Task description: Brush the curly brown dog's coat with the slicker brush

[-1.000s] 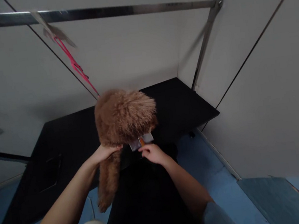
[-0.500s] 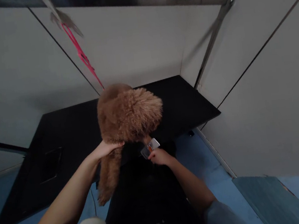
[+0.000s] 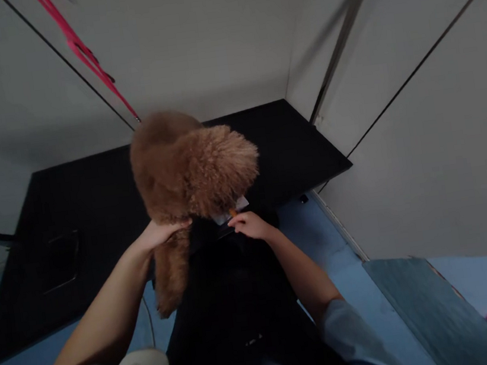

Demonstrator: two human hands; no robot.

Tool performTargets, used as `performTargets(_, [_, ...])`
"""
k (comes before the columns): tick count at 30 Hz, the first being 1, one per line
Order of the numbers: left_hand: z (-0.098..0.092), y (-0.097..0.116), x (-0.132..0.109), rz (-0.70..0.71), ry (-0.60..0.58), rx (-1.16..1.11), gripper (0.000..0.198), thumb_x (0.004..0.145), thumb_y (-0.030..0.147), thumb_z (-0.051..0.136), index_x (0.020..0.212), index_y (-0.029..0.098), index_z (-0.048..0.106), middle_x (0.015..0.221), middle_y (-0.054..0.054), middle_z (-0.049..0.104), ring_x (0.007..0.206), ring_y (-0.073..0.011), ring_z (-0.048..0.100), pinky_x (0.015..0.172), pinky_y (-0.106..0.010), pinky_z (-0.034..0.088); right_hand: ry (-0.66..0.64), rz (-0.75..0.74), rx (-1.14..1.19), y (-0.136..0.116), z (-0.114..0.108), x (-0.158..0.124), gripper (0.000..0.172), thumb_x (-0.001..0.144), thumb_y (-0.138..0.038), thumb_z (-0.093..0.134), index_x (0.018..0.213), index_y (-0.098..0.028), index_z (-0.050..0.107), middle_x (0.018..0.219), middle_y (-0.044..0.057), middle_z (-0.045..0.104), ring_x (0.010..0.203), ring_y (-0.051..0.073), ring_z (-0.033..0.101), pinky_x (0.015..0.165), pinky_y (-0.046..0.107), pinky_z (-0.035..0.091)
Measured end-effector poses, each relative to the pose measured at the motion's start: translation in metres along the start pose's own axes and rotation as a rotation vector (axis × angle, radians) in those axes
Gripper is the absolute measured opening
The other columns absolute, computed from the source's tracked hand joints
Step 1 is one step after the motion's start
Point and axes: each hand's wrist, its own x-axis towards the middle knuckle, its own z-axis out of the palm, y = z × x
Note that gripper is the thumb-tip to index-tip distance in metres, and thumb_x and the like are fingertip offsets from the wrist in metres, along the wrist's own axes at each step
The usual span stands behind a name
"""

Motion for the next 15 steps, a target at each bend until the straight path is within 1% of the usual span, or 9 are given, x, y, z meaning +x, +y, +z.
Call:
performTargets(1, [0.000,0.000,0.000,-0.006,0.001,0.000,0.080,0.038,0.060,0.082,0.103,0.015,0.067,0.116,-0.013,0.068,0.117,-0.0343,0.058,0.109,-0.045,0.038,-0.015,0.037,-0.020,0.001,-0.002,-0.001,0.029,0.080,-0.010,0.050,0.097,-0.016,0.072,0.061,-0.003,0.065,0.038,0.004,0.045,0.043,0.015,0.034])
performTargets(4, [-0.002,0.002,0.002,-0.024,0.000,-0.010,0.082,0.036,0.060,0.083,0.102,0.015,0.068,0.117,-0.013,0.068,0.118,-0.0346,0.057,0.110,-0.045,0.037,-0.109,0.122,-0.112,0.006,-0.010,-0.011,0.020,0.077,-0.011,0.056,0.082,-0.014,0.075,0.049,-0.003,0.059,0.037,0.007,0.047,0.044,0.018,0.037])
performTargets(5, [-0.001,0.002,0.004,-0.026,-0.002,-0.019,0.082,0.035,0.060,0.084,0.102,0.015,0.068,0.118,-0.014,0.067,0.119,-0.0345,0.056,0.110,-0.045,0.037,-0.089,0.118,-0.127,0.007,-0.012,-0.012,0.020,0.078,-0.013,0.056,0.083,-0.014,0.075,0.051,-0.002,0.061,0.040,0.009,0.049,0.046,0.020,0.039])
performTargets(7, [0.002,0.003,0.006,-0.022,-0.006,-0.039,0.083,0.035,0.059,0.084,0.103,0.015,0.068,0.122,-0.014,0.066,0.121,-0.0341,0.055,0.111,-0.045,0.036,0.058,0.080,-0.141,0.003,-0.015,-0.005,0.024,0.083,-0.015,0.052,0.093,-0.015,0.074,0.067,0.002,0.069,0.054,0.011,0.058,0.055,0.022,0.044])
performTargets(9, [0.006,0.003,0.009,-0.009,-0.015,-0.063,0.083,0.038,0.058,0.084,0.105,0.013,0.067,0.123,-0.015,0.064,0.121,-0.0341,0.055,0.111,-0.045,0.036,0.209,0.036,-0.155,-0.008,-0.015,0.016,0.027,0.085,-0.017,0.052,0.104,-0.018,0.071,0.089,0.005,0.072,0.077,0.014,0.064,0.069,0.023,0.047])
performTargets(10, [0.009,0.004,0.010,-0.004,-0.024,-0.075,0.081,0.040,0.057,0.084,0.106,0.013,0.066,0.124,-0.016,0.064,0.121,-0.0340,0.055,0.110,-0.045,0.037,0.260,0.016,-0.164,-0.016,-0.013,0.030,0.026,0.083,-0.018,0.056,0.106,-0.018,0.070,0.097,0.006,0.072,0.087,0.016,0.064,0.074,0.024,0.047])
performTargets(11, [0.010,0.004,0.011,-0.004,-0.037,-0.083,0.079,0.043,0.056,0.084,0.107,0.012,0.066,0.124,-0.016,0.064,0.120,-0.0341,0.056,0.109,-0.045,0.038,0.289,0.000,-0.172,-0.024,-0.010,0.043,0.025,0.081,-0.020,0.061,0.104,-0.018,0.070,0.100,0.007,0.071,0.094,0.017,0.063,0.078,0.024,0.047])
performTargets(13, [0.011,0.005,0.013,-0.011,-0.067,-0.085,0.074,0.047,0.051,0.083,0.106,0.010,0.065,0.120,-0.017,0.066,0.117,-0.0344,0.058,0.106,-0.046,0.041,0.291,-0.027,-0.178,-0.038,-0.001,0.063,0.025,0.076,-0.024,0.068,0.100,-0.016,0.070,0.101,0.009,0.071,0.099,0.020,0.062,0.080,0.023,0.046])
performTargets(15, [0.009,0.005,0.017,-0.006,-0.061,-0.082,0.070,0.049,0.047,0.083,0.105,0.010,0.065,0.117,-0.017,0.067,0.115,-0.0341,0.059,0.105,-0.045,0.043,0.268,-0.054,-0.173,-0.047,0.015,0.070,0.022,0.078,-0.026,0.068,0.096,-0.014,0.071,0.097,0.010,0.071,0.097,0.020,0.064,0.078,0.022,0.046])
